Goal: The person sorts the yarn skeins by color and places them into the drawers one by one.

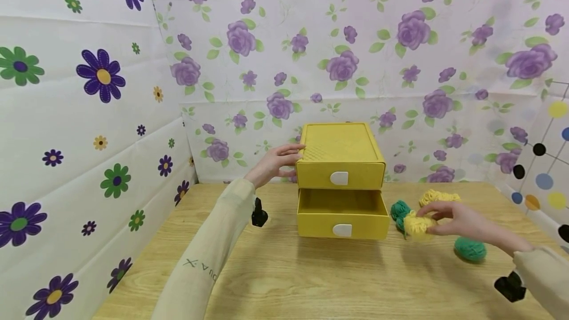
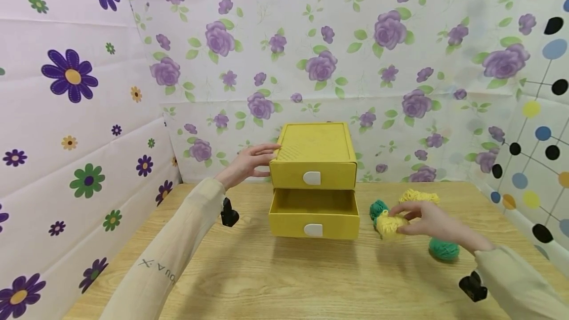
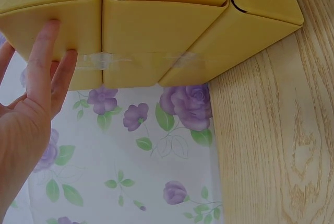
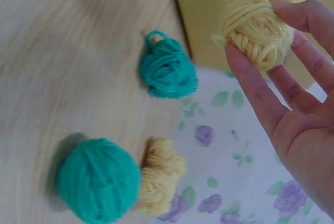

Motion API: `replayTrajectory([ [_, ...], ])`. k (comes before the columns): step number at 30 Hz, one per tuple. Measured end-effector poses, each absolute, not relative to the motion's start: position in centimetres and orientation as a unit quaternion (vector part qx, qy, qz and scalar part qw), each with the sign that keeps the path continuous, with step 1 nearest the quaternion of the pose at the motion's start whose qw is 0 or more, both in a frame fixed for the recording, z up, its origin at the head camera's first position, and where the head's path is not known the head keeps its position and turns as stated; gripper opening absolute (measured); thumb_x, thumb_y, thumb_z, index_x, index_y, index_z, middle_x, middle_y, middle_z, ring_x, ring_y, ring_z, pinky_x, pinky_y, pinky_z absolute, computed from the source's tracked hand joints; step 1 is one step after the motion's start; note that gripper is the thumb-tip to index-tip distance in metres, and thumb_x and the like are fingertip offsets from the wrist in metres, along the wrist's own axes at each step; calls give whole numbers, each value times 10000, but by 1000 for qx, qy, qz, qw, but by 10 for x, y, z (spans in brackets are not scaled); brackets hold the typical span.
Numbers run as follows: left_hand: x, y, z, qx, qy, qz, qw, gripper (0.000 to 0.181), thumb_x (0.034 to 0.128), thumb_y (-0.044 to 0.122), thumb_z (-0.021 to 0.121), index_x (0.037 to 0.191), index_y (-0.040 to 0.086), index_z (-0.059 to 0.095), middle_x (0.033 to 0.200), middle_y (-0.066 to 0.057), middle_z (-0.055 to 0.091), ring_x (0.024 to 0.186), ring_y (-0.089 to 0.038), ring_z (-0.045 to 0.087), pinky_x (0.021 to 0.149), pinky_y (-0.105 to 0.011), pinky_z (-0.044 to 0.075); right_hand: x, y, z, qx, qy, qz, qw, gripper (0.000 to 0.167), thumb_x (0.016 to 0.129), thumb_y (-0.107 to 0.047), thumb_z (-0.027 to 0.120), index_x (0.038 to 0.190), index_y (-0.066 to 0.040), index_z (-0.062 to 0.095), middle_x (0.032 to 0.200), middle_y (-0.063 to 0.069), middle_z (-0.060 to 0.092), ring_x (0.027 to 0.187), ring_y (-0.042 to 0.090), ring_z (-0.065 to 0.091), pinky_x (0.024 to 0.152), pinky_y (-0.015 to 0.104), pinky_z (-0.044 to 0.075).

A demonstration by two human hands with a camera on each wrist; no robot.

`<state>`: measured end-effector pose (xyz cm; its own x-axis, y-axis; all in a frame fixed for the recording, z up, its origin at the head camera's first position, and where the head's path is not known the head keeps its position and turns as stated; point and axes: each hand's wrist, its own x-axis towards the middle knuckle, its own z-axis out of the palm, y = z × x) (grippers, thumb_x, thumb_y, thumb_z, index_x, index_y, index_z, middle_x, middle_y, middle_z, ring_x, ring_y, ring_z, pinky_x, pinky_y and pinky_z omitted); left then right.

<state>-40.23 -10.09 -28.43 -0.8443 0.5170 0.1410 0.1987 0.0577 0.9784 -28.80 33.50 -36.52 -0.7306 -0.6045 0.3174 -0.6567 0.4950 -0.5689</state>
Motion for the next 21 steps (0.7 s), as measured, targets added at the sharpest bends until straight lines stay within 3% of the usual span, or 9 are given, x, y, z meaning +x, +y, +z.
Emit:
replayTrajectory([
  [7, -401, -101, -284, 253, 717, 638, 125, 402, 925, 185, 549, 1317, 126, 479, 1269, -58, 466, 1089, -234, 484, 814, -435, 449, -286, 326, -340, 371, -851, 369, 33, 280, 823, -38, 664, 1097, -70, 616, 1076, 52, 583, 901, 127, 581, 692, 277, 492],
  [14, -400, -102, -283, 252, 719, 636, 124, 402, 924, 193, 551, 1315, 131, 480, 1263, -58, 467, 1096, -229, 476, 812, -420, 453, -280, 310, -312, 358, -855, 374, 30, 295, 843, -63, 647, 1135, -75, 602, 1116, 15, 558, 917, 122, 578, 667, 311, 502],
  [21, -399, -101, -283, 253, 721, 633, 125, 404, 925, 199, 551, 1316, 130, 479, 1274, -34, 461, 1098, -217, 477, 820, -424, 447, -277, 293, -291, 371, -850, 368, 70, 300, 821, -32, 664, 1117, -61, 619, 1080, 31, 589, 891, 124, 588, 625, 314, 509],
])
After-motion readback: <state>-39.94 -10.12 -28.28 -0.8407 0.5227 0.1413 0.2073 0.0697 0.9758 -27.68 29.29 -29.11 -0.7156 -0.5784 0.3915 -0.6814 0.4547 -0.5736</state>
